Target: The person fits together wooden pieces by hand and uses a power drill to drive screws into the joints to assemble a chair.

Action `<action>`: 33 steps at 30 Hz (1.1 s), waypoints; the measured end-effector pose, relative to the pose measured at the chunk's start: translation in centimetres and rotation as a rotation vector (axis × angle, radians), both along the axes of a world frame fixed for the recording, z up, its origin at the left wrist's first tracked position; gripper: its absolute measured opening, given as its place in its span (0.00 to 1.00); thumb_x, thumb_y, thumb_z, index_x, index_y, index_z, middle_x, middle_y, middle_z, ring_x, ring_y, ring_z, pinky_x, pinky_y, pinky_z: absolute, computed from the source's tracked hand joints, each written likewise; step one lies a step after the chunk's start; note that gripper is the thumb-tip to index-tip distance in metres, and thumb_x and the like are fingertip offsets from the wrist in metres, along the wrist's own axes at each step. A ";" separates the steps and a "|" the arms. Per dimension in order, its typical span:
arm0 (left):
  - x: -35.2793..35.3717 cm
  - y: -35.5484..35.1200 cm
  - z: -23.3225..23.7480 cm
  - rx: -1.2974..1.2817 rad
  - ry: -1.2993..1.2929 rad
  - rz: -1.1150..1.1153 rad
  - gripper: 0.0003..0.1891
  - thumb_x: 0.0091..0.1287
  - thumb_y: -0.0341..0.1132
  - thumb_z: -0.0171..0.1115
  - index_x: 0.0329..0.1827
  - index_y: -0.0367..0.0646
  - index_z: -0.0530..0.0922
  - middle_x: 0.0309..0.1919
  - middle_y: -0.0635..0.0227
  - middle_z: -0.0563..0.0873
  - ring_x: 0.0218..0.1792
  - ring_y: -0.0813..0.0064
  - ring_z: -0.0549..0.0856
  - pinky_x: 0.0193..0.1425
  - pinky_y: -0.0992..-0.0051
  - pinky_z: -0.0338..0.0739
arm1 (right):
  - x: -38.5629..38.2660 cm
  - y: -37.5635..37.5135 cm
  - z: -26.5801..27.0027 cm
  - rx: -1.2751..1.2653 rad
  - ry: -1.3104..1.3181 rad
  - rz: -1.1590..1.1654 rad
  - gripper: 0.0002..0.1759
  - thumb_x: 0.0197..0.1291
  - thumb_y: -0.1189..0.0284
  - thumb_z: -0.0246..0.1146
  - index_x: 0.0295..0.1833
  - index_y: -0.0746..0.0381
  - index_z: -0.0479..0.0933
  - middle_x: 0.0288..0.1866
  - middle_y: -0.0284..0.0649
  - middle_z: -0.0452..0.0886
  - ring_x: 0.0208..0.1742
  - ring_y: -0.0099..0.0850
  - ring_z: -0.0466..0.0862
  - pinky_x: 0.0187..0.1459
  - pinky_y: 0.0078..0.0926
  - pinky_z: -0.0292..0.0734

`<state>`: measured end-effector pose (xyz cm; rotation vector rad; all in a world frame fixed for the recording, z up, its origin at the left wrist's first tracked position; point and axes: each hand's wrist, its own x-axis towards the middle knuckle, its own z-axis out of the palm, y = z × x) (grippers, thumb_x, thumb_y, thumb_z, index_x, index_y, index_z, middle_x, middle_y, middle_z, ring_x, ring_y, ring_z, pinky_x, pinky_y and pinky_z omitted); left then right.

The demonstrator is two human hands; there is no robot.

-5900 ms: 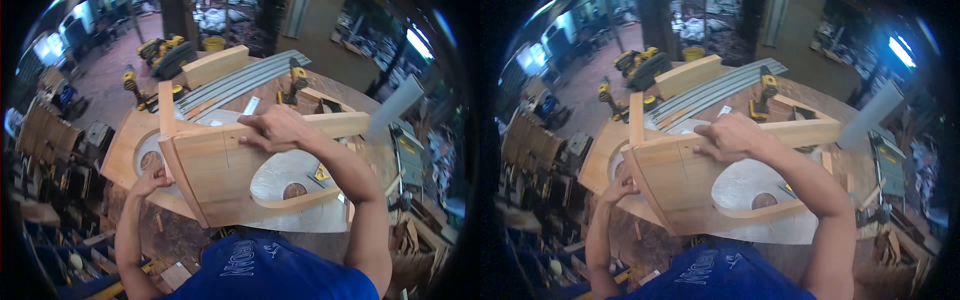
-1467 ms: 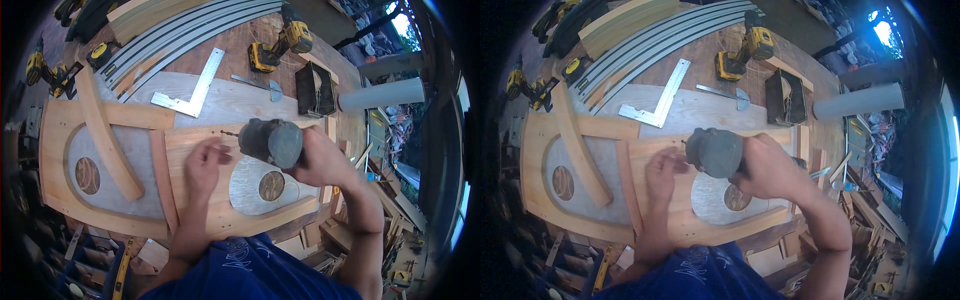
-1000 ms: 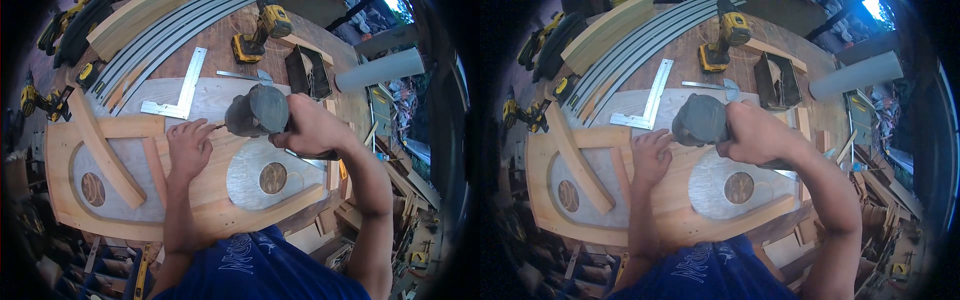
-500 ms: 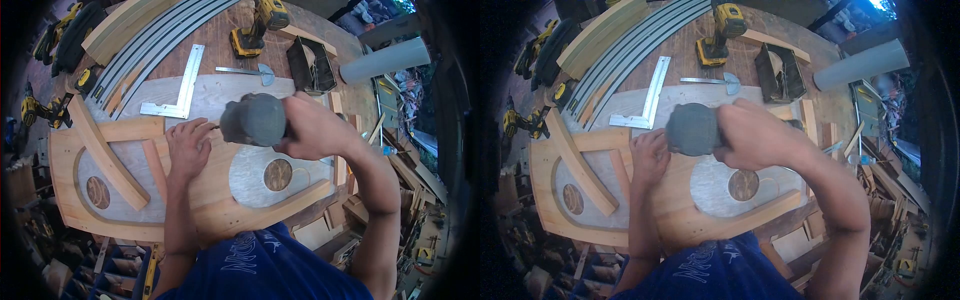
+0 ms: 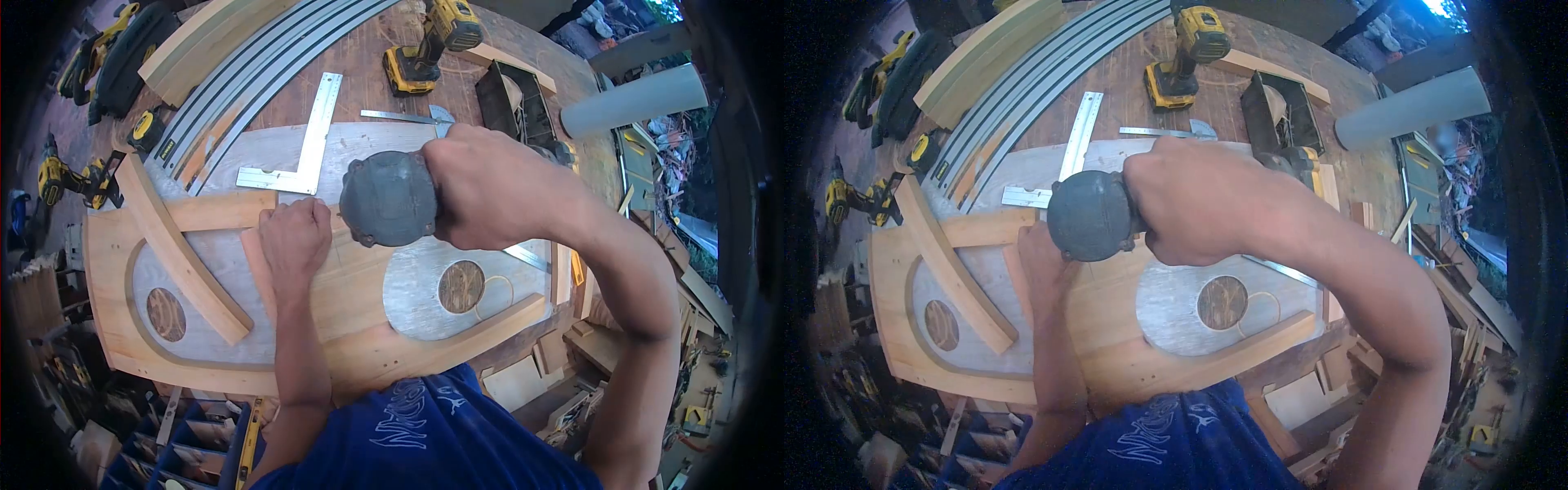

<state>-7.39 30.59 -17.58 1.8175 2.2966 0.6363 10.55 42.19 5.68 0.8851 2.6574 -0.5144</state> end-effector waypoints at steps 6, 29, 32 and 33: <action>-0.1 0.1 -0.4 0.028 -0.009 0.021 0.16 0.71 0.41 0.57 0.28 0.44 0.86 0.24 0.59 0.87 0.32 0.57 0.86 0.45 0.56 0.72 | 0.1 0.2 -0.3 -0.039 -0.038 0.026 0.10 0.47 0.77 0.66 0.35 0.73 0.83 0.35 0.62 0.85 0.44 0.57 0.87 0.48 0.50 0.84; -0.4 0.0 -1.0 0.155 -0.036 0.030 0.15 0.69 0.39 0.60 0.25 0.43 0.84 0.24 0.62 0.88 0.29 0.60 0.85 0.42 0.58 0.71 | 0.0 -0.2 -1.0 -0.072 -0.113 -0.009 0.19 0.42 0.72 0.74 0.43 0.65 0.84 0.40 0.53 0.86 0.48 0.53 0.82 0.56 0.45 0.79; -0.4 0.0 -1.0 0.141 -0.033 0.022 0.15 0.69 0.39 0.60 0.24 0.43 0.84 0.24 0.62 0.88 0.29 0.60 0.85 0.42 0.58 0.71 | 0.1 -0.2 -1.2 -0.046 -0.132 -0.013 0.21 0.41 0.70 0.75 0.44 0.63 0.84 0.41 0.51 0.86 0.47 0.52 0.82 0.55 0.43 0.78; -0.4 0.0 -1.0 0.147 -0.035 0.024 0.15 0.69 0.39 0.60 0.24 0.43 0.84 0.24 0.62 0.88 0.29 0.60 0.85 0.42 0.58 0.71 | 0.2 -0.2 -1.2 -0.013 -0.133 0.005 0.21 0.40 0.70 0.75 0.44 0.63 0.84 0.40 0.51 0.86 0.46 0.52 0.82 0.55 0.44 0.78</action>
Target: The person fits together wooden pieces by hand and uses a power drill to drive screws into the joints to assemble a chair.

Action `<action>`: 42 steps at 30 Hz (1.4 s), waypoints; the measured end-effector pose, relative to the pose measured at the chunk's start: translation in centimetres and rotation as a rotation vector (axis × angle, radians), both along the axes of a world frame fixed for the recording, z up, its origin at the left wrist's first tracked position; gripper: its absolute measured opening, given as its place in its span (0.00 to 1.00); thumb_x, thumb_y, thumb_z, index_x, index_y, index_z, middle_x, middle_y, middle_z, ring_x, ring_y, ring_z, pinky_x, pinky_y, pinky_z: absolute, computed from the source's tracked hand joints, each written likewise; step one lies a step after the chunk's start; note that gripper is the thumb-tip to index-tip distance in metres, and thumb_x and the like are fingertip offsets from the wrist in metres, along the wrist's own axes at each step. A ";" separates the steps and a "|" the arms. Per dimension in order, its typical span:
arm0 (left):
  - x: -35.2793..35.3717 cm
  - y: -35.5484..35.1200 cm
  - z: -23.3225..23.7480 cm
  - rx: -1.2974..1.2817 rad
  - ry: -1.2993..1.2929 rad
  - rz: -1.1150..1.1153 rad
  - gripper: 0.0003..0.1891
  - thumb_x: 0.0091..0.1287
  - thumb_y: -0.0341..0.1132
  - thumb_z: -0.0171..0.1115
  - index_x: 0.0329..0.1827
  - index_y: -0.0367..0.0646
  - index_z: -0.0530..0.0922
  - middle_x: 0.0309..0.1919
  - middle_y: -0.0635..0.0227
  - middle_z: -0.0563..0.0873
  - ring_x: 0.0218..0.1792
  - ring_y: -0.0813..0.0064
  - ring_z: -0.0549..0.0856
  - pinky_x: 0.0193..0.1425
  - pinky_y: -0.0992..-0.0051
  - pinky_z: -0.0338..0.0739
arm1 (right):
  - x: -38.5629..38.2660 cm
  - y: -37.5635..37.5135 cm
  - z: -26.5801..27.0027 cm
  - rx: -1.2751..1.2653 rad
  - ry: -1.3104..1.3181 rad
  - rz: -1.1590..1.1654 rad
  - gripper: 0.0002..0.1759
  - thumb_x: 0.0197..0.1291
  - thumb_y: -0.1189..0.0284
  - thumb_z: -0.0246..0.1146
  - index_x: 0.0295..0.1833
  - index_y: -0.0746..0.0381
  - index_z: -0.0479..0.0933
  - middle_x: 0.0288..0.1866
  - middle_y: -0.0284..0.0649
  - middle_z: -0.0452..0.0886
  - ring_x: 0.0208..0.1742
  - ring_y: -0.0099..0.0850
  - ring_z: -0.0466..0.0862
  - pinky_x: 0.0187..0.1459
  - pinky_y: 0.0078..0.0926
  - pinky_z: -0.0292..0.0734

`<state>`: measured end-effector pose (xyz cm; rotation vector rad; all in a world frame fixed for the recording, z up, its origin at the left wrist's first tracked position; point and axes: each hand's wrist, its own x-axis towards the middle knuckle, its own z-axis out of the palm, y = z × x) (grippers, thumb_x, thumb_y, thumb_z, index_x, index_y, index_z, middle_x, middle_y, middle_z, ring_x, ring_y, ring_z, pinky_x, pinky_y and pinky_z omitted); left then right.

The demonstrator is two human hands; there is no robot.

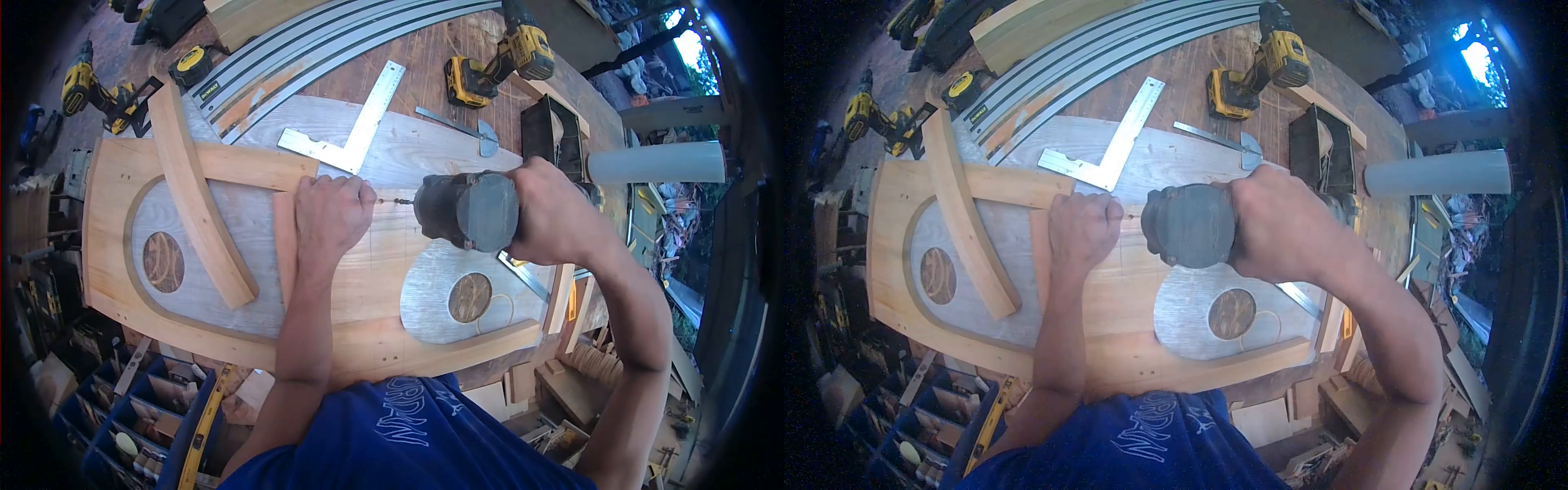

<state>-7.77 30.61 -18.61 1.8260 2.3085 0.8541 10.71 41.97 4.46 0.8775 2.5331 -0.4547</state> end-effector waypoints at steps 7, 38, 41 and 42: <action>0.0 0.0 -0.3 0.029 0.005 -0.004 0.15 0.68 0.38 0.61 0.24 0.43 0.83 0.23 0.62 0.88 0.28 0.59 0.85 0.42 0.57 0.71 | -0.5 0.7 -0.8 -0.018 0.076 0.075 0.19 0.42 0.77 0.70 0.46 0.66 0.84 0.32 0.55 0.86 0.43 0.55 0.88 0.50 0.49 0.84; -0.7 5.9 -1.8 -0.473 -0.424 -0.321 0.21 0.69 0.46 0.53 0.35 0.36 0.87 0.34 0.46 0.89 0.38 0.47 0.89 0.48 0.53 0.80 | 1.0 -1.0 -1.7 -0.026 0.127 0.069 0.21 0.46 0.71 0.73 0.48 0.65 0.83 0.41 0.57 0.87 0.47 0.55 0.87 0.52 0.49 0.83; -1.3 7.4 -3.2 -0.496 -0.515 -0.435 0.21 0.67 0.46 0.55 0.36 0.35 0.87 0.31 0.49 0.88 0.34 0.53 0.88 0.45 0.57 0.80 | 1.6 -1.0 -2.0 -0.023 0.116 0.053 0.23 0.45 0.70 0.75 0.49 0.65 0.83 0.40 0.57 0.87 0.47 0.55 0.87 0.52 0.48 0.83; -1.5 7.5 -3.0 -0.535 -0.579 -0.467 0.20 0.67 0.45 0.56 0.36 0.35 0.87 0.30 0.51 0.88 0.33 0.56 0.87 0.44 0.58 0.79 | 1.5 -1.1 -2.0 -0.039 0.103 0.047 0.23 0.45 0.70 0.75 0.49 0.65 0.83 0.39 0.56 0.87 0.47 0.55 0.87 0.52 0.48 0.83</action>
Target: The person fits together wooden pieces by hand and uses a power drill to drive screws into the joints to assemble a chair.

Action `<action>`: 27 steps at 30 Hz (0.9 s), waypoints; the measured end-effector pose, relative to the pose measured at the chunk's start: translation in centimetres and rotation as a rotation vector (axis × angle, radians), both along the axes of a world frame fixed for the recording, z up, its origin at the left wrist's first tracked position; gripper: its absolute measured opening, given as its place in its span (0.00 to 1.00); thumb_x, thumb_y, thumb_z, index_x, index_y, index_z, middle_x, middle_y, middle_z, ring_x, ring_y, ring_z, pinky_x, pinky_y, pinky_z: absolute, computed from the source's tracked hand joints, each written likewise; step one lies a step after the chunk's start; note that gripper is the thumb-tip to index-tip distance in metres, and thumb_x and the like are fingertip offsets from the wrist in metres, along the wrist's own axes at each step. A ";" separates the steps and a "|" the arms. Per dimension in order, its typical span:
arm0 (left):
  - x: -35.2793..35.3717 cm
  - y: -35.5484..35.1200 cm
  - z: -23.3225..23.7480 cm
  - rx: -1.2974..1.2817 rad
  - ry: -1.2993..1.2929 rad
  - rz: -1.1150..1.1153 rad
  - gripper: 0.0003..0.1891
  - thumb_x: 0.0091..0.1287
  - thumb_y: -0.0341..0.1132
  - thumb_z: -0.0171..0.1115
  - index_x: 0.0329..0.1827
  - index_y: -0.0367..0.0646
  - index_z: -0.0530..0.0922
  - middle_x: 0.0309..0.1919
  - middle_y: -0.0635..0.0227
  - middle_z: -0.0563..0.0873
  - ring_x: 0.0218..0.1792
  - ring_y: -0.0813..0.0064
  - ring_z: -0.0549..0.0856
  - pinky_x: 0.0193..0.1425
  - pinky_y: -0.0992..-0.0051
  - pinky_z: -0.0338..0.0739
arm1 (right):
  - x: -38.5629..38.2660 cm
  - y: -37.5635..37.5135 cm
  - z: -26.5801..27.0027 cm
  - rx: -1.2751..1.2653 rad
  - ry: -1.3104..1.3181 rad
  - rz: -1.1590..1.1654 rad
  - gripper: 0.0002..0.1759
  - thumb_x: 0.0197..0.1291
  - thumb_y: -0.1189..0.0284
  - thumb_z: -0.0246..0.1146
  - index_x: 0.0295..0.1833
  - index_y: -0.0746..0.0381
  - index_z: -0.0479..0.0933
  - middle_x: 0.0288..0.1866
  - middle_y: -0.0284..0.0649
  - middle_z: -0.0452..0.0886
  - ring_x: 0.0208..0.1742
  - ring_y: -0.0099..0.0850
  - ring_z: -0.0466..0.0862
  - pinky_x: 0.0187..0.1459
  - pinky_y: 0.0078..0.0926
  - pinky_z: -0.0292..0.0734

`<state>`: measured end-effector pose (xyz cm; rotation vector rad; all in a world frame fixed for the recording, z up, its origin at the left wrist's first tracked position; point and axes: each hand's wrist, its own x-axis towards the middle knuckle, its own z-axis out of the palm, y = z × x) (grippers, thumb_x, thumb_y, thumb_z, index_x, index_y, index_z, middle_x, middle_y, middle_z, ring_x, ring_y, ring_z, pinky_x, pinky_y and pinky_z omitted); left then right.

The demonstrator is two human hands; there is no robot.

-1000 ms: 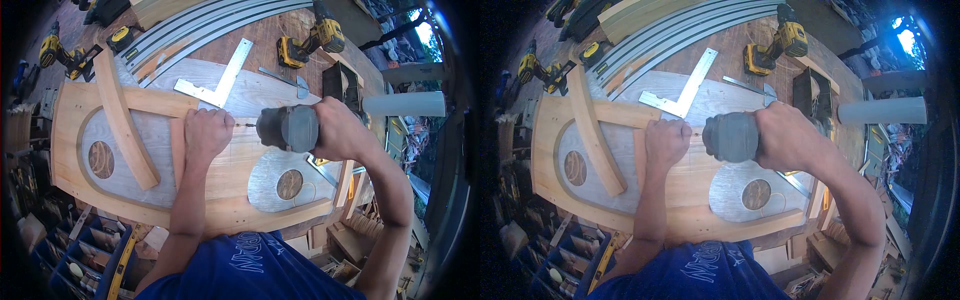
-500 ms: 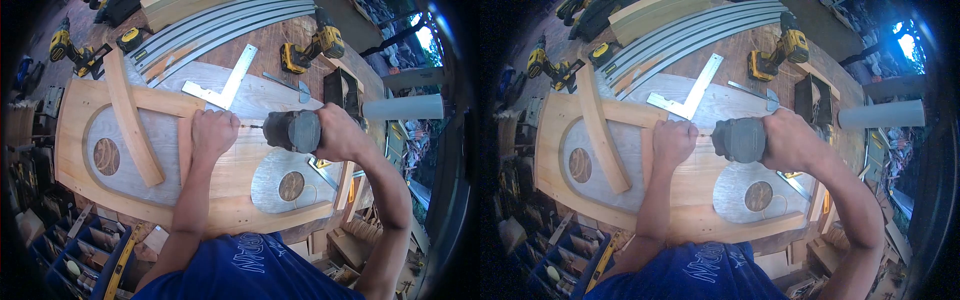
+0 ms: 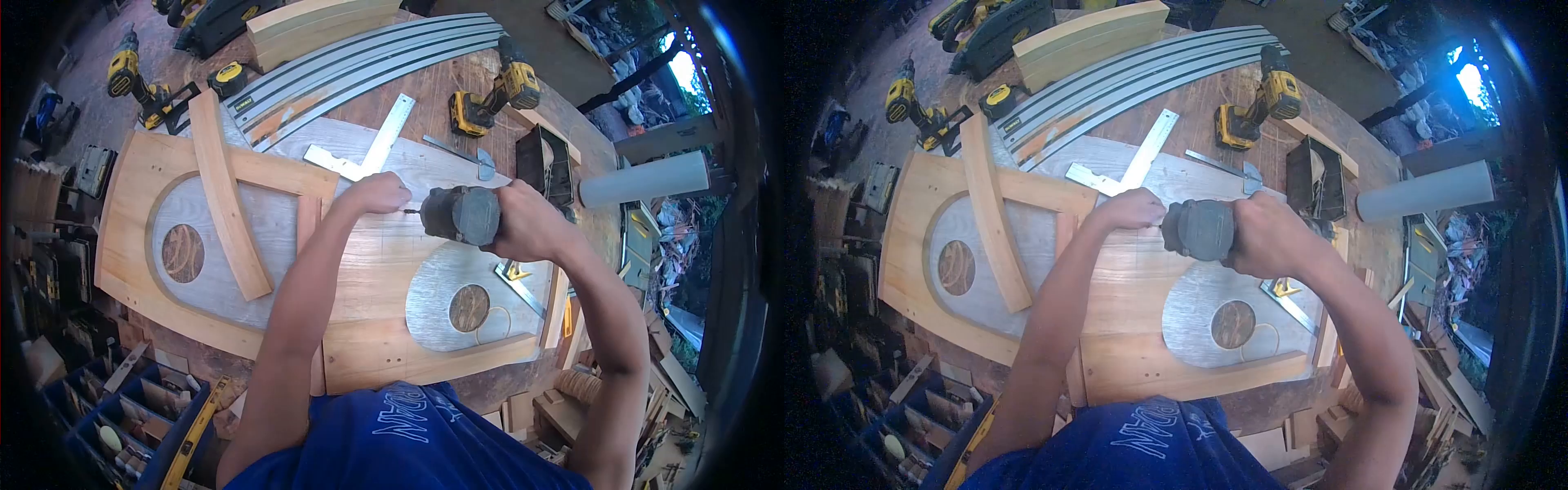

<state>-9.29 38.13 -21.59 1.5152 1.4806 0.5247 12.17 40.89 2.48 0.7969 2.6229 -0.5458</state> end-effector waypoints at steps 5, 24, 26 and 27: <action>-0.1 0.1 0.3 -0.045 -0.038 -0.024 0.19 0.65 0.45 0.59 0.36 0.34 0.86 0.27 0.56 0.87 0.31 0.65 0.85 0.41 0.62 0.78 | -0.3 -1.1 0.6 -0.016 0.068 -0.027 0.26 0.44 0.66 0.79 0.50 0.65 0.84 0.39 0.55 0.88 0.47 0.54 0.88 0.53 0.47 0.83; -0.1 -0.4 0.9 0.012 0.105 0.016 0.19 0.71 0.44 0.54 0.44 0.38 0.88 0.46 0.41 0.89 0.48 0.43 0.89 0.57 0.51 0.80 | -1.5 -1.6 1.4 -0.124 0.046 -0.142 0.22 0.49 0.67 0.76 0.49 0.67 0.84 0.40 0.56 0.88 0.46 0.53 0.88 0.52 0.46 0.83; -0.2 -1.2 1.8 0.029 0.114 0.078 0.20 0.72 0.45 0.54 0.46 0.39 0.88 0.47 0.41 0.89 0.50 0.43 0.89 0.59 0.51 0.80 | -1.3 -1.4 1.2 -0.129 0.044 -0.148 0.23 0.48 0.69 0.79 0.50 0.66 0.84 0.42 0.53 0.89 0.46 0.50 0.89 0.52 0.42 0.83; -0.2 -1.6 2.1 0.049 0.130 0.092 0.20 0.72 0.45 0.54 0.47 0.39 0.88 0.47 0.41 0.89 0.51 0.43 0.88 0.60 0.51 0.80 | -1.3 -1.3 1.1 -0.133 0.043 -0.148 0.23 0.48 0.70 0.80 0.50 0.66 0.84 0.43 0.52 0.89 0.46 0.48 0.89 0.52 0.40 0.83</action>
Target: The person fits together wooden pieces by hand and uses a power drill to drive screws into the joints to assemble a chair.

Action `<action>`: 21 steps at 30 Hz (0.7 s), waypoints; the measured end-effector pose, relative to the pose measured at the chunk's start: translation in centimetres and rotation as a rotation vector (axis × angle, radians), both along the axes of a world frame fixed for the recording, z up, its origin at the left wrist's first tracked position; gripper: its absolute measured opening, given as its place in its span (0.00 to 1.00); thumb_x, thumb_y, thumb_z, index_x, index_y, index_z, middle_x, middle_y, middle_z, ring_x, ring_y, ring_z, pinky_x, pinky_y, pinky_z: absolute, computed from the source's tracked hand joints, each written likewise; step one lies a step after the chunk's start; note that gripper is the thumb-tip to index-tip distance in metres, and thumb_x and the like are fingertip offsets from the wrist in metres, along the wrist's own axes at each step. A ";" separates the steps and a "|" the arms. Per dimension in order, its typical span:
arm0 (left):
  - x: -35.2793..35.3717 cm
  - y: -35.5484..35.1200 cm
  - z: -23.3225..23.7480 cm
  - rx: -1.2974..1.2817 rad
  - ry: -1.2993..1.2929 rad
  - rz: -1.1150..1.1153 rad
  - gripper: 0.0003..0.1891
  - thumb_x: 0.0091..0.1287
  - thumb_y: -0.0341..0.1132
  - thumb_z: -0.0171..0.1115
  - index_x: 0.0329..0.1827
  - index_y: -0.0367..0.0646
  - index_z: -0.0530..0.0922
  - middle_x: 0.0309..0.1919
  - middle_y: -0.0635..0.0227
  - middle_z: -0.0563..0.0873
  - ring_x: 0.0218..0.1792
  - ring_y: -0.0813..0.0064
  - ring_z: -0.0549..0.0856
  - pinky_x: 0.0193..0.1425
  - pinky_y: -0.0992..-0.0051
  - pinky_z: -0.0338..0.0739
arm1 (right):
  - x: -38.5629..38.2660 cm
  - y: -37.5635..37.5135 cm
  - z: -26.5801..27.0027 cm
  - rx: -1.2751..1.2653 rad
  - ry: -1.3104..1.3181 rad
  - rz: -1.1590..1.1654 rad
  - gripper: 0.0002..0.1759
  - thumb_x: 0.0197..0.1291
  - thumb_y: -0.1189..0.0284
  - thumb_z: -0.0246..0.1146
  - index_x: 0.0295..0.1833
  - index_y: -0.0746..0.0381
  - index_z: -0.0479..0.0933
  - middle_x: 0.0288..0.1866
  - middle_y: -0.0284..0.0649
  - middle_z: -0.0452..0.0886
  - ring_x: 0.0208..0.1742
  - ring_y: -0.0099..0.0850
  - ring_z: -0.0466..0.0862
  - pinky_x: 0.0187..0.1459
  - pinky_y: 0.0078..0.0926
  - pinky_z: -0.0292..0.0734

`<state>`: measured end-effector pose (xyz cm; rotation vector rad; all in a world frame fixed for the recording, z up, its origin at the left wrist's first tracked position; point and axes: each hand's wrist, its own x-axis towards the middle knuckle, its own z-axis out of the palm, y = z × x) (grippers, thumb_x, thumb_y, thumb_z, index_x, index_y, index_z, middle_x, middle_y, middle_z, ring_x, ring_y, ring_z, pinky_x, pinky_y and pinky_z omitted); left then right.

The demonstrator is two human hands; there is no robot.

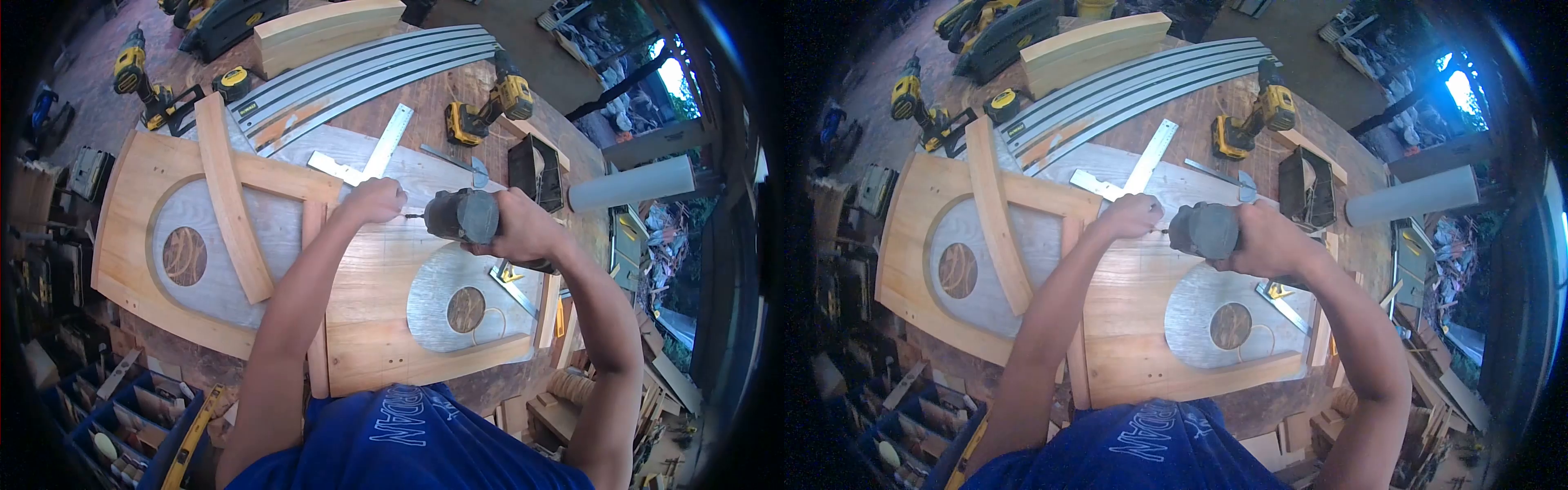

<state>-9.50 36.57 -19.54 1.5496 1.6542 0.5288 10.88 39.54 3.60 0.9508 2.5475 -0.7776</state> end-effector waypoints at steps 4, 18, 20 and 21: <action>-0.9 -1.8 1.4 -0.001 0.095 0.121 0.22 0.72 0.48 0.56 0.58 0.43 0.86 0.48 0.48 0.90 0.53 0.45 0.87 0.63 0.54 0.79 | 0.5 -0.2 0.0 0.062 0.025 0.025 0.24 0.47 0.70 0.79 0.50 0.67 0.84 0.43 0.54 0.89 0.47 0.50 0.88 0.54 0.40 0.82; -0.7 -4.4 1.8 0.302 -0.057 0.269 0.16 0.70 0.40 0.63 0.55 0.41 0.87 0.41 0.50 0.92 0.43 0.53 0.91 0.52 0.60 0.84 | 8.4 -3.9 4.0 0.004 0.068 -0.341 0.22 0.47 0.71 0.77 0.48 0.66 0.83 0.39 0.51 0.87 0.41 0.44 0.88 0.48 0.39 0.82; 0.0 -3.5 0.4 0.473 -0.122 0.359 0.13 0.67 0.35 0.68 0.51 0.39 0.88 0.39 0.53 0.92 0.41 0.58 0.92 0.49 0.63 0.84 | 12.7 -6.7 2.3 -0.063 0.286 -0.381 0.23 0.46 0.70 0.77 0.49 0.66 0.83 0.38 0.47 0.87 0.38 0.37 0.86 0.45 0.35 0.82; 1.0 -3.3 0.9 0.517 -0.117 0.361 0.12 0.67 0.35 0.69 0.50 0.39 0.88 0.38 0.54 0.92 0.40 0.59 0.91 0.49 0.64 0.84 | 14.9 -8.2 1.2 -0.124 0.330 -0.442 0.23 0.46 0.70 0.77 0.49 0.66 0.83 0.37 0.47 0.87 0.38 0.37 0.86 0.45 0.35 0.82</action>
